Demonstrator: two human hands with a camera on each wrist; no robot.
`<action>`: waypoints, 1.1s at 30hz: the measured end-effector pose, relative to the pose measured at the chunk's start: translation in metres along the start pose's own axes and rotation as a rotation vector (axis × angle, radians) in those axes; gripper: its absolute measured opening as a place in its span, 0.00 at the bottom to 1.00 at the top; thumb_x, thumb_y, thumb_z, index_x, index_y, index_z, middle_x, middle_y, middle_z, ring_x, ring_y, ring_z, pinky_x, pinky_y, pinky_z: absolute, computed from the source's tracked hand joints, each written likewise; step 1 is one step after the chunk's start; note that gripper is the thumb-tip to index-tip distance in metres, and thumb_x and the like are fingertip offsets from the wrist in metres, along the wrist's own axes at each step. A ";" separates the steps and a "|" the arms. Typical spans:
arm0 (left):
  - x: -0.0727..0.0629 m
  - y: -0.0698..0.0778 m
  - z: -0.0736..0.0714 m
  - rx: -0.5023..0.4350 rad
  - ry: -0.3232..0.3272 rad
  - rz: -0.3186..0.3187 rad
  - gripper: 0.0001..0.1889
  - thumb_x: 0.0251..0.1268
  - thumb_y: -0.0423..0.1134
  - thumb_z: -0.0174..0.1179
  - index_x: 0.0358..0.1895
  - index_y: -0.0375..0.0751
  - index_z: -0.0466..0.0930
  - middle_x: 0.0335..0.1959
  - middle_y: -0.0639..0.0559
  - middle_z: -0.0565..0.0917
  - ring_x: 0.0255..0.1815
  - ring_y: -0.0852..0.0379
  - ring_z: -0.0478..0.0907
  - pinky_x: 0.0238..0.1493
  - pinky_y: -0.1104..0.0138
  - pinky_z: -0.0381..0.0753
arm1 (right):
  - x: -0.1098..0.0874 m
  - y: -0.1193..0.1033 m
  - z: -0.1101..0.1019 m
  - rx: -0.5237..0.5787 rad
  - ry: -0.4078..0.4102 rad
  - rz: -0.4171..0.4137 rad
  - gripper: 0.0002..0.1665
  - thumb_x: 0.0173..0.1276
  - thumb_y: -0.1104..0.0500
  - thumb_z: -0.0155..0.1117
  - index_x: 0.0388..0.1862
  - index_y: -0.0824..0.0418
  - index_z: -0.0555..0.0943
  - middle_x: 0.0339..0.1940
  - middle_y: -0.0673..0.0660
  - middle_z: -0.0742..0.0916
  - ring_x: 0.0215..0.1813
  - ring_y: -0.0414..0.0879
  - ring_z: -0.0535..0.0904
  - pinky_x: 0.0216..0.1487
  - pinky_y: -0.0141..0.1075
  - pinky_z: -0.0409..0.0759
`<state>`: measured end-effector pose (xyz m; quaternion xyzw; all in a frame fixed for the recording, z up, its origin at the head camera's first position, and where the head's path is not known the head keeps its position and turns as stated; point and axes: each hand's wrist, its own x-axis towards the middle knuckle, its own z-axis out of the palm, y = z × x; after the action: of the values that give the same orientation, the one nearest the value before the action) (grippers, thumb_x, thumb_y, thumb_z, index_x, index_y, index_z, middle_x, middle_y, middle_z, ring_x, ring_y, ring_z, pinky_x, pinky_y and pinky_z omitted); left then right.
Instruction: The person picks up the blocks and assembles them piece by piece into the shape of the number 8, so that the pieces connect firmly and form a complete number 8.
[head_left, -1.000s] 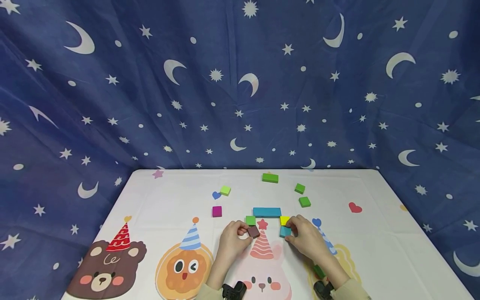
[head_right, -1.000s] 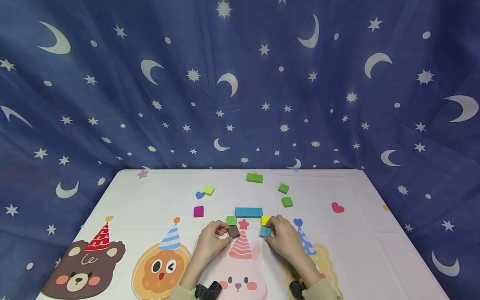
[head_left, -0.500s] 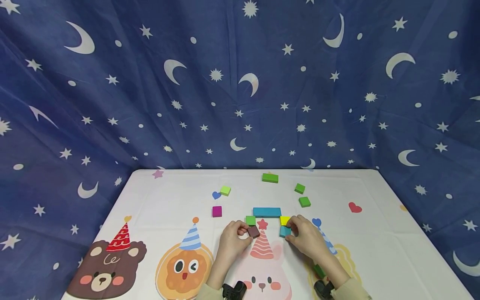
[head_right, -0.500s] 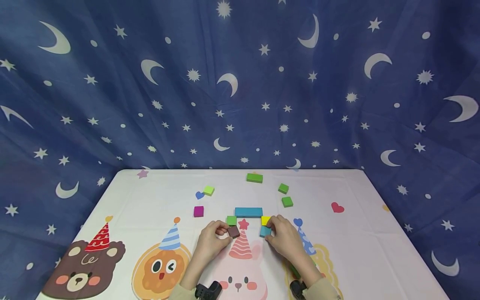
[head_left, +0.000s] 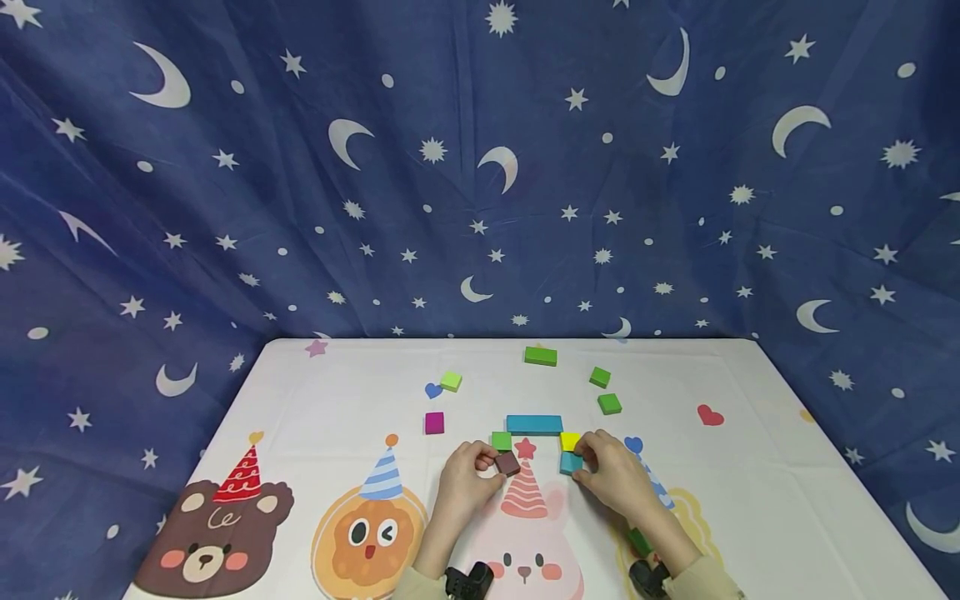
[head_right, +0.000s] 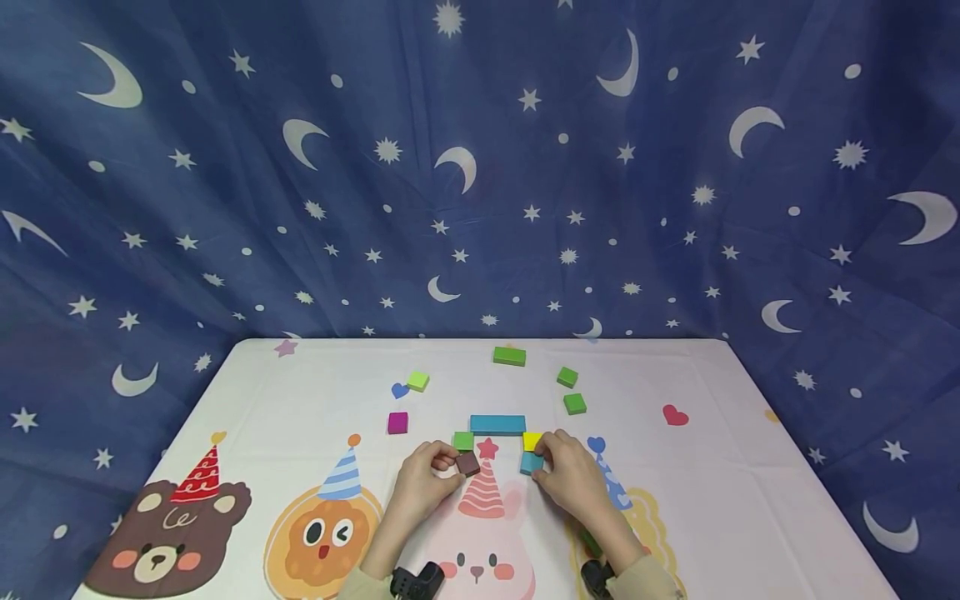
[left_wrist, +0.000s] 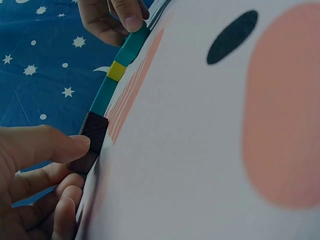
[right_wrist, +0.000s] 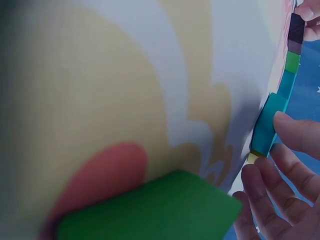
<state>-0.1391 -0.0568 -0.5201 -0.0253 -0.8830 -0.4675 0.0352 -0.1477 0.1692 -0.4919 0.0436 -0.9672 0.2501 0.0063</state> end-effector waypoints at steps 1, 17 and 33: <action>0.000 0.000 0.000 0.000 -0.003 -0.009 0.14 0.42 0.29 0.72 0.35 0.38 0.81 0.29 0.51 0.77 0.30 0.61 0.70 0.34 0.73 0.69 | 0.000 0.000 0.000 -0.001 0.001 0.001 0.16 0.48 0.63 0.77 0.35 0.58 0.81 0.30 0.50 0.78 0.33 0.42 0.70 0.37 0.35 0.72; 0.001 0.001 0.000 0.016 -0.001 -0.007 0.13 0.43 0.31 0.71 0.35 0.39 0.81 0.29 0.52 0.77 0.30 0.61 0.70 0.34 0.73 0.68 | -0.005 0.006 -0.016 -0.024 -0.025 0.027 0.17 0.50 0.60 0.76 0.39 0.57 0.82 0.35 0.51 0.81 0.37 0.45 0.74 0.43 0.41 0.77; 0.000 0.000 0.000 0.016 0.002 -0.005 0.13 0.43 0.31 0.71 0.36 0.39 0.81 0.29 0.52 0.77 0.31 0.60 0.70 0.34 0.73 0.69 | -0.025 0.036 -0.042 0.023 -0.014 -0.088 0.15 0.57 0.58 0.72 0.44 0.55 0.82 0.40 0.49 0.84 0.46 0.45 0.79 0.51 0.46 0.79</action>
<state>-0.1395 -0.0569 -0.5204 -0.0225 -0.8867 -0.4604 0.0349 -0.1260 0.2232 -0.4730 0.0880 -0.9614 0.2604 0.0100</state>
